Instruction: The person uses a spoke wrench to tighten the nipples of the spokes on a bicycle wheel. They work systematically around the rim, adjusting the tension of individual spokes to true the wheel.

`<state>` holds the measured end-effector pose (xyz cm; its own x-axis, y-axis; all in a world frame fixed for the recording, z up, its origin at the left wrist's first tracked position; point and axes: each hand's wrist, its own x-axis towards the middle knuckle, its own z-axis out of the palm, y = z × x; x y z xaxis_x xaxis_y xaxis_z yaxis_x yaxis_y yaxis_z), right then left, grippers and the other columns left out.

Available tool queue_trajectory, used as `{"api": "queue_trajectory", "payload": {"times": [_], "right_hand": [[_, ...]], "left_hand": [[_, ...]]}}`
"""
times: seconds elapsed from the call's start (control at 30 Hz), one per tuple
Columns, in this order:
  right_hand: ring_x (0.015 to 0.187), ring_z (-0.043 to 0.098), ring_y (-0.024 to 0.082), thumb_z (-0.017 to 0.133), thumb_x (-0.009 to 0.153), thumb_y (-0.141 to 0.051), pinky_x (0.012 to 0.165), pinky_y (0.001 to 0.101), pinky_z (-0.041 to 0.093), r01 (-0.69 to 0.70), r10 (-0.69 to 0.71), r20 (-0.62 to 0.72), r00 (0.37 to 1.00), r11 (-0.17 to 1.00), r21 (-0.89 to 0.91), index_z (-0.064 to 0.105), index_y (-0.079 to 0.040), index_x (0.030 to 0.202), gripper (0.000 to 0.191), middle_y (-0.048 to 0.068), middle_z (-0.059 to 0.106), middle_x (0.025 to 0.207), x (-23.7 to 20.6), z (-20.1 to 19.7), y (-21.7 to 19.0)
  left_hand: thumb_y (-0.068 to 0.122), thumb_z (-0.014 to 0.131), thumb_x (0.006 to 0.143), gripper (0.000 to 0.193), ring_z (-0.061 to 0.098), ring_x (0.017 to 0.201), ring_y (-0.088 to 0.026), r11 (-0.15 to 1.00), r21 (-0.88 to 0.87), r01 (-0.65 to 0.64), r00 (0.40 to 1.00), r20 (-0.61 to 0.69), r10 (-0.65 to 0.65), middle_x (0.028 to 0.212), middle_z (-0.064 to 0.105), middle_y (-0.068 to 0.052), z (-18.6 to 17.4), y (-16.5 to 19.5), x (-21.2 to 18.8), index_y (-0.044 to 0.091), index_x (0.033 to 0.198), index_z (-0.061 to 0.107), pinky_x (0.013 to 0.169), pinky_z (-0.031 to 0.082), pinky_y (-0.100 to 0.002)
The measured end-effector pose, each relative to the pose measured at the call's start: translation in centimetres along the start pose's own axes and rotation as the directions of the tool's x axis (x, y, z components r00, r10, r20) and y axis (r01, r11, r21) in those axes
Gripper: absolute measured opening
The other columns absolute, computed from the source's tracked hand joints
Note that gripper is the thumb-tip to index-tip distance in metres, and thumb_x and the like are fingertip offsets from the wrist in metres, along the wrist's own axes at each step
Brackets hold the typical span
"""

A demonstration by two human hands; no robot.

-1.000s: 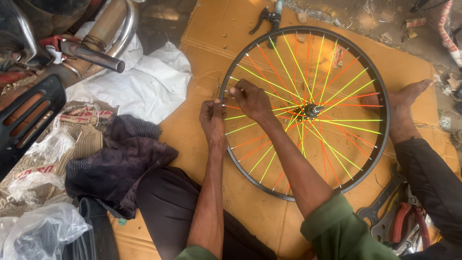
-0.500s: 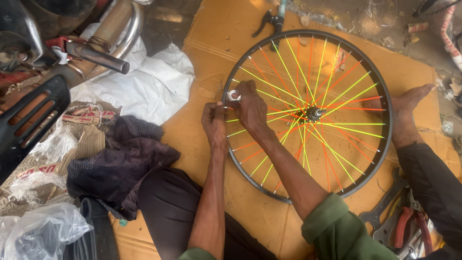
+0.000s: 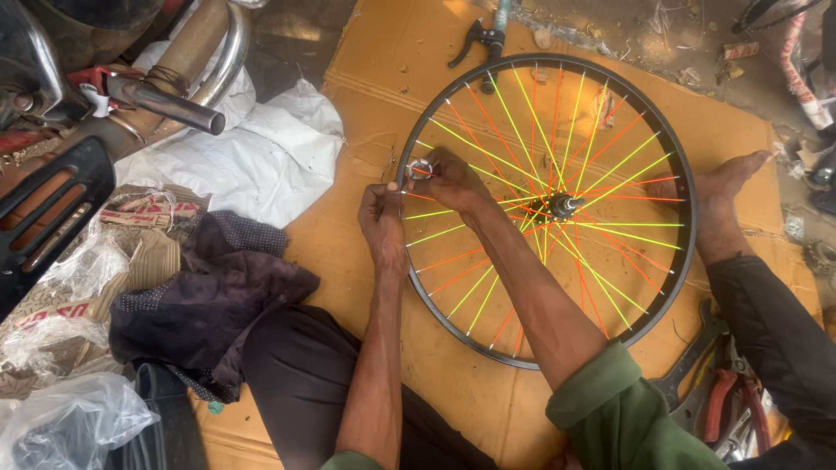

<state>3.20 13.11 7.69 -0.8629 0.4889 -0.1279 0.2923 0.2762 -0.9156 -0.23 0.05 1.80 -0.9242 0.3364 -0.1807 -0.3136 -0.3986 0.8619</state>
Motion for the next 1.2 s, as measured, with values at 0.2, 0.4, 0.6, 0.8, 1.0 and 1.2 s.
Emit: {"api": "queue_trajectory", "payload": {"times": [0.2,0.4,0.6,0.8,1.0,1.2], "right_hand": [[0.086,0.065,0.025,0.08,0.089,-0.028,0.074,0.0411,0.051,0.051,-0.133,-0.191,0.973,0.921,-0.386,0.06,-0.003,0.091,0.032,0.011,0.066,0.09,-0.9,0.9,-0.7],[0.088,0.066,0.034,0.075,0.092,-0.015,0.076,0.0439,0.053,0.209,-0.379,-0.331,0.864,0.869,-0.448,0.06,0.0,0.099,0.023,0.017,0.066,0.096,-3.4,0.8,-1.9],[0.094,0.066,0.036,0.072,0.09,-0.011,0.086,0.0466,0.051,0.408,-0.6,-0.053,0.798,0.603,-0.686,0.066,-0.004,0.106,0.019,0.016,0.067,0.101,-7.2,1.4,-0.8],[0.092,0.065,0.038,0.068,0.098,-0.017,0.082,0.0524,0.047,0.002,-0.093,-0.055,0.994,0.524,-0.852,0.065,-0.008,0.114,0.019,0.017,0.07,0.093,-5.3,2.6,0.2],[0.08,0.067,0.039,0.076,0.084,-0.031,0.074,0.0441,0.053,-0.032,0.05,0.036,0.998,0.918,-0.394,0.071,-0.021,0.119,0.037,0.021,0.068,0.082,-2.5,0.6,-0.2],[0.087,0.072,0.033,0.077,0.088,-0.034,0.076,0.0434,0.057,-0.139,0.146,-0.06,0.988,0.63,-0.764,0.078,-0.02,0.104,0.021,0.013,0.074,0.088,-1.7,2.3,-0.8]], "left_hand": [[0.015,0.063,0.101,0.017,0.045,0.07,-0.009,0.999,0.04,-0.012,0.999,-0.03,0.013,0.075,0.053,0.001,-0.2,0.0,0.1,0.005,0.088,0.061,0.065,0.039,-0.027],[0.018,0.064,0.101,0.018,0.047,0.072,-0.009,0.999,0.037,-0.026,1.0,-0.013,0.026,0.077,0.055,0.003,-0.1,0.0,0.3,0.006,0.088,0.061,0.069,0.042,-0.027],[0.019,0.064,0.102,0.02,0.045,0.072,-0.009,0.999,0.029,-0.041,0.999,-0.01,0.041,0.076,0.053,0.003,-0.2,-0.1,0.4,0.006,0.087,0.06,0.068,0.041,-0.028],[0.017,0.062,0.101,0.018,0.047,0.074,-0.008,0.995,0.096,-0.002,0.999,-0.037,0.005,0.079,0.056,0.004,-0.4,0.0,0.3,0.007,0.086,0.061,0.07,0.043,-0.028],[0.017,0.062,0.103,0.019,0.05,0.076,-0.009,0.999,0.012,-0.03,1.0,0.002,0.03,0.081,0.06,0.001,-0.3,-0.1,0.4,0.006,0.087,0.059,0.071,0.043,-0.029],[0.018,0.064,0.104,0.02,0.046,0.078,-0.009,0.996,0.085,-0.036,0.999,-0.017,0.037,0.082,0.055,0.001,-0.3,0.1,0.1,0.005,0.089,0.061,0.072,0.039,-0.029]]}}
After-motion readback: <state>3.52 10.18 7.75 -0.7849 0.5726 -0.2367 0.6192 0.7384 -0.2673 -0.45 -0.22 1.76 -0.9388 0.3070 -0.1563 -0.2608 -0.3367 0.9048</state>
